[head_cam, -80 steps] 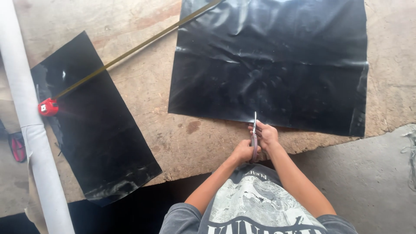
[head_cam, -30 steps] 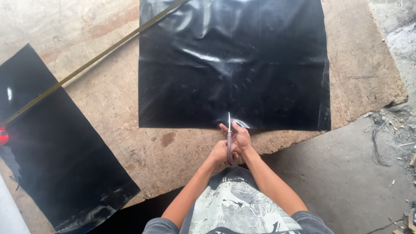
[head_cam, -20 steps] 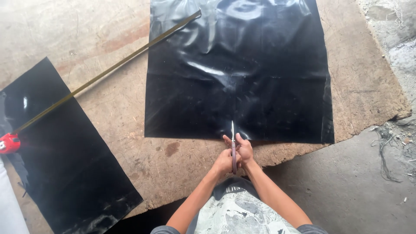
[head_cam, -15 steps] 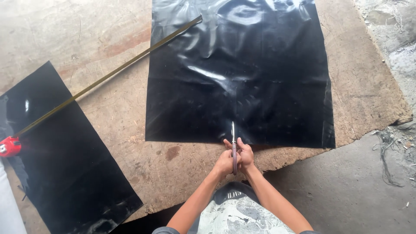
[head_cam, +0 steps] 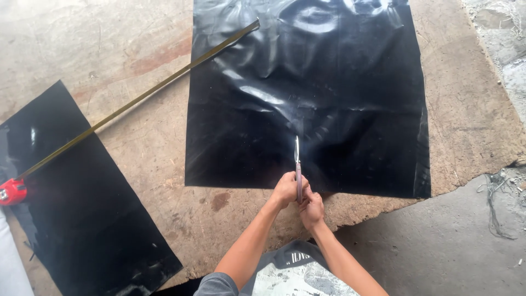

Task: Measuring and cutting black vinyl fabric on a workbench using a tape measure and scissors

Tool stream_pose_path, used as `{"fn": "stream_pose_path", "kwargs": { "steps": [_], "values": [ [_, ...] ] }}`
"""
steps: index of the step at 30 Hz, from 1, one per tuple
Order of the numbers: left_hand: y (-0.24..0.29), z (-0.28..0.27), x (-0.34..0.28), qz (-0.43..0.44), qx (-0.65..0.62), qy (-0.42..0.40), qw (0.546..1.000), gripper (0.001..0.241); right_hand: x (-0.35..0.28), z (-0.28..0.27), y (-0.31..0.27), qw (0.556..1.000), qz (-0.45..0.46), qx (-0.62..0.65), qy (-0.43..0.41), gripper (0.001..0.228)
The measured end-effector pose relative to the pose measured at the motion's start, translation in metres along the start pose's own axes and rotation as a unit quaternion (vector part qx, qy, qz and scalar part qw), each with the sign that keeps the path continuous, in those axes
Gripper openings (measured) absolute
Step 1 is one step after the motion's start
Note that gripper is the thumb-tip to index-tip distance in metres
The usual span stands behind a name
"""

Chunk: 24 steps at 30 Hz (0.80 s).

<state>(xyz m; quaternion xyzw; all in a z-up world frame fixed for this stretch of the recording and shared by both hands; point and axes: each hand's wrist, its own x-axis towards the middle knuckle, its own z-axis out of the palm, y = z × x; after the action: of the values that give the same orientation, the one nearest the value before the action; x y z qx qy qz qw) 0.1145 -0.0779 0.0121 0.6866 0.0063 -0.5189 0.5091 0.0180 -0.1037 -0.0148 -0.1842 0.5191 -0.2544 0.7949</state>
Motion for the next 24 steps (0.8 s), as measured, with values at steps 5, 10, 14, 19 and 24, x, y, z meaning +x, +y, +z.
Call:
{"fn": "stream_pose_path", "kwargs": {
  "steps": [5, 10, 14, 19, 24],
  "values": [
    [0.089, -0.014, -0.024, -0.004, 0.005, -0.021, 1.000, 0.015, -0.039, 0.022, -0.036, 0.994, 0.031, 0.002, -0.107, 0.041],
    [0.141, -0.023, -0.016, 0.008, -0.022, -0.066, 0.998, 0.027, -0.032, 0.013, -0.028, 0.989, 0.039, 0.009, -0.142, 0.040],
    [0.156, -0.029, 0.017, 0.007, -0.034, -0.066, 0.997, 0.026, -0.024, 0.004, -0.019, 0.994, 0.036, 0.006, -0.102, 0.045],
    [0.183, -0.039, 0.051, 0.013, -0.023, -0.065, 0.998, 0.025, -0.025, 0.007, -0.022, 0.996, 0.037, -0.031, -0.078, 0.054],
    [0.217, -0.045, 0.083, 0.014, -0.015, -0.062, 0.998, 0.023, -0.010, -0.006, -0.008, 0.997, 0.049, -0.017, -0.053, 0.042]
  ]
}}
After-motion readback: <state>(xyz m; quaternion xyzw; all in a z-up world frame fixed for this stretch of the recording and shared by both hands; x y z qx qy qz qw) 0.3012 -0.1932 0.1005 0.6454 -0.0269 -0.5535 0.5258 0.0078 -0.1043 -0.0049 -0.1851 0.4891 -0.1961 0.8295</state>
